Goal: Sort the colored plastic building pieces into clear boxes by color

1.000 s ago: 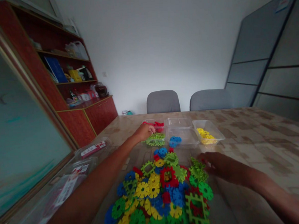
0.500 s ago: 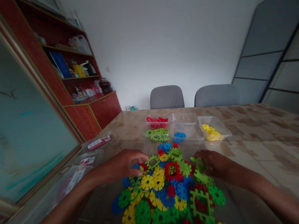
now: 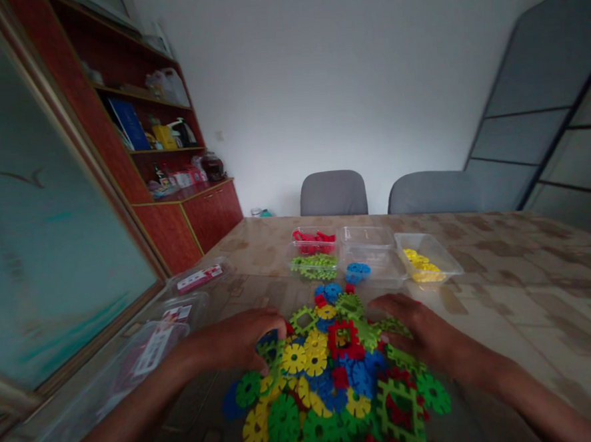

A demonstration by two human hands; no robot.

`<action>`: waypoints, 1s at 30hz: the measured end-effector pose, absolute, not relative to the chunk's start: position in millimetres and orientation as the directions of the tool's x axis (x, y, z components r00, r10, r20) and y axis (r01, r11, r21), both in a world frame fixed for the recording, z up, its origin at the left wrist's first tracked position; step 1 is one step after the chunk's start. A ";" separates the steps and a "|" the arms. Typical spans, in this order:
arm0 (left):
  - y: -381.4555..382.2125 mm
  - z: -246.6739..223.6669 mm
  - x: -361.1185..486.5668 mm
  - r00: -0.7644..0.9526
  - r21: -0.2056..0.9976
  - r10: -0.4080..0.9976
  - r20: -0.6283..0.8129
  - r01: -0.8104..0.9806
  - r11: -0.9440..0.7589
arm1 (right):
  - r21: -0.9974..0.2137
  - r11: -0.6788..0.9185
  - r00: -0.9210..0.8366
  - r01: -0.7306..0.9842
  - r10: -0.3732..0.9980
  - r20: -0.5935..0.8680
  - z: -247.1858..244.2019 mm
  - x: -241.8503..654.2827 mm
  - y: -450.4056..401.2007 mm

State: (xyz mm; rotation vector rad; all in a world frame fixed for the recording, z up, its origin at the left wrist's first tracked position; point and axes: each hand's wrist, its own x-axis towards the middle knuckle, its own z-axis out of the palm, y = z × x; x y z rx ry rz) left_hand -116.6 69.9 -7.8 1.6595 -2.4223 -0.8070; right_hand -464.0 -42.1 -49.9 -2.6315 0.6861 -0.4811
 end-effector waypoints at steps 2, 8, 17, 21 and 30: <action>70.3 -5.2 -117.9 -0.358 0.484 -0.905 -0.231 -0.849 0.212 | -0.450 -0.824 0.849 -0.343 -0.477 0.227 -53.8 -456.5 -32.5; 70.0 -1.2 -135.4 -0.390 0.557 -0.905 -0.173 -0.796 0.236 | -0.466 -0.825 0.858 -0.319 -0.460 0.229 -63.6 -440.4 -21.9; 68.9 -6.0 -162.0 -0.440 0.552 -0.898 -0.033 -0.757 0.351 | -0.561 -0.788 0.836 -0.252 -0.469 0.284 -49.3 -443.3 -26.8; 55.2 -18.3 -177.5 -0.399 0.578 -0.906 0.143 -0.709 0.403 | -0.569 -0.772 0.820 -0.284 -0.503 0.273 -47.0 -443.0 -27.1; 5.6 -31.9 -210.6 -0.357 0.594 -0.914 0.192 -0.699 0.398 | -0.525 -0.833 0.797 -0.176 -0.434 0.420 -43.3 -439.7 -28.8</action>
